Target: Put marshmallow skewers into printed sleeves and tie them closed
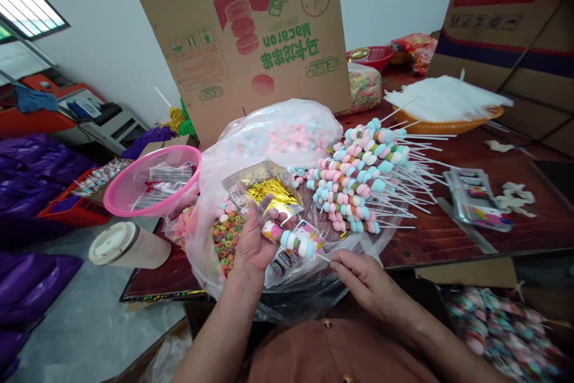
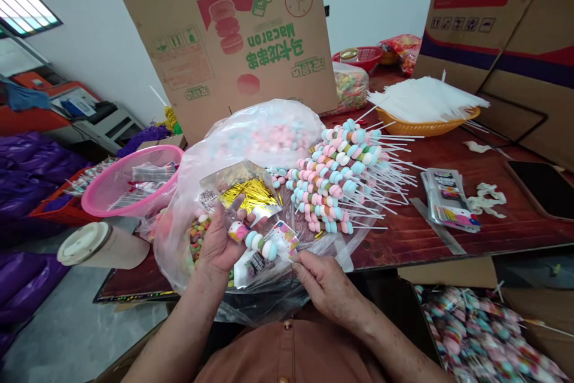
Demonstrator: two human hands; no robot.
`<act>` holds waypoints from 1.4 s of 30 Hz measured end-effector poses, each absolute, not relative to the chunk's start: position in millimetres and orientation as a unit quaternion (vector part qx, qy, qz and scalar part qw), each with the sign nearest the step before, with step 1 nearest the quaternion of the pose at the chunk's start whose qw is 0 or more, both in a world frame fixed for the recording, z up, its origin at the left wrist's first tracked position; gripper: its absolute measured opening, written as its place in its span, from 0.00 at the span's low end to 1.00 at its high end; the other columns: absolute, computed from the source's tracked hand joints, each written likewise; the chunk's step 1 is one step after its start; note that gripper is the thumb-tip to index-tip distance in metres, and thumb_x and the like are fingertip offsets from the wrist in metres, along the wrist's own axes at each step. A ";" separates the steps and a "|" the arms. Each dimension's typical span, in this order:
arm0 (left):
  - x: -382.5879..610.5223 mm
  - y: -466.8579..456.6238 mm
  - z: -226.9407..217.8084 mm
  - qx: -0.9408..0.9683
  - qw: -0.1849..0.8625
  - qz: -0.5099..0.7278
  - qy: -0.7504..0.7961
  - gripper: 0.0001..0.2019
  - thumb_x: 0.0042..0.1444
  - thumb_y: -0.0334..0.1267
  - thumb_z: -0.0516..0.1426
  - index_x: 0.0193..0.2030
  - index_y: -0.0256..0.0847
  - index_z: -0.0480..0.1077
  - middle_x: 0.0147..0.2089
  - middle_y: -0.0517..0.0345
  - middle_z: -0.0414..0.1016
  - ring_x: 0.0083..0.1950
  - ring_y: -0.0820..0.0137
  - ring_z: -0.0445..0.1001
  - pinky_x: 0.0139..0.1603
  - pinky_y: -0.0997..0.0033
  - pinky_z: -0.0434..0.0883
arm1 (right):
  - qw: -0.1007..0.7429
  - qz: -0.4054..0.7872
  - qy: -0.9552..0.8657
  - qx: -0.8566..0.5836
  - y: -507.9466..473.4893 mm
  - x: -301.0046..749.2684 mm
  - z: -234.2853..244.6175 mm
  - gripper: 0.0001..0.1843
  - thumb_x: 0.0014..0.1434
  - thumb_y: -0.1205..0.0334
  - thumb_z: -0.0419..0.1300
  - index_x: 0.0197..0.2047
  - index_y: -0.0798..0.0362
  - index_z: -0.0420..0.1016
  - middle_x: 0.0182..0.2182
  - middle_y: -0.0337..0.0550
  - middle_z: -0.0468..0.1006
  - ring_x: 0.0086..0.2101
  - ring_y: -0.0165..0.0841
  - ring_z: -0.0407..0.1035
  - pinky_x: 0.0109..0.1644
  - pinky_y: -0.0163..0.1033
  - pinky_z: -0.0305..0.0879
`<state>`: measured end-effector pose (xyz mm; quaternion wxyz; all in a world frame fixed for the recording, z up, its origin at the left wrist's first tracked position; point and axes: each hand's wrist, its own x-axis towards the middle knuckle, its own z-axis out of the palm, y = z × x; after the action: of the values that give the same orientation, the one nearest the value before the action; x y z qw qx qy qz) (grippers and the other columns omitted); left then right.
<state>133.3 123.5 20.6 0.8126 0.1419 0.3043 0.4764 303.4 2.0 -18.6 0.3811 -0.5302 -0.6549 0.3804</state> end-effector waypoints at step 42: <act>153.7 104.8 11.6 0.250 0.811 0.373 0.376 0.21 0.51 0.55 0.55 0.31 0.35 0.69 0.28 0.51 0.76 0.34 0.63 0.76 0.41 0.60 0.73 | 0.450 0.211 -0.667 -0.555 12.6 287.0 -36.2 0.12 0.63 0.64 0.44 0.33 0.54 0.65 0.19 0.37 0.68 0.20 0.27 0.61 0.24 0.32 0.55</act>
<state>153.7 104.8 11.6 0.8105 0.2496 0.3763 0.3730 287.0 12.6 -36.2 0.4497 -0.5550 -0.6672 0.2111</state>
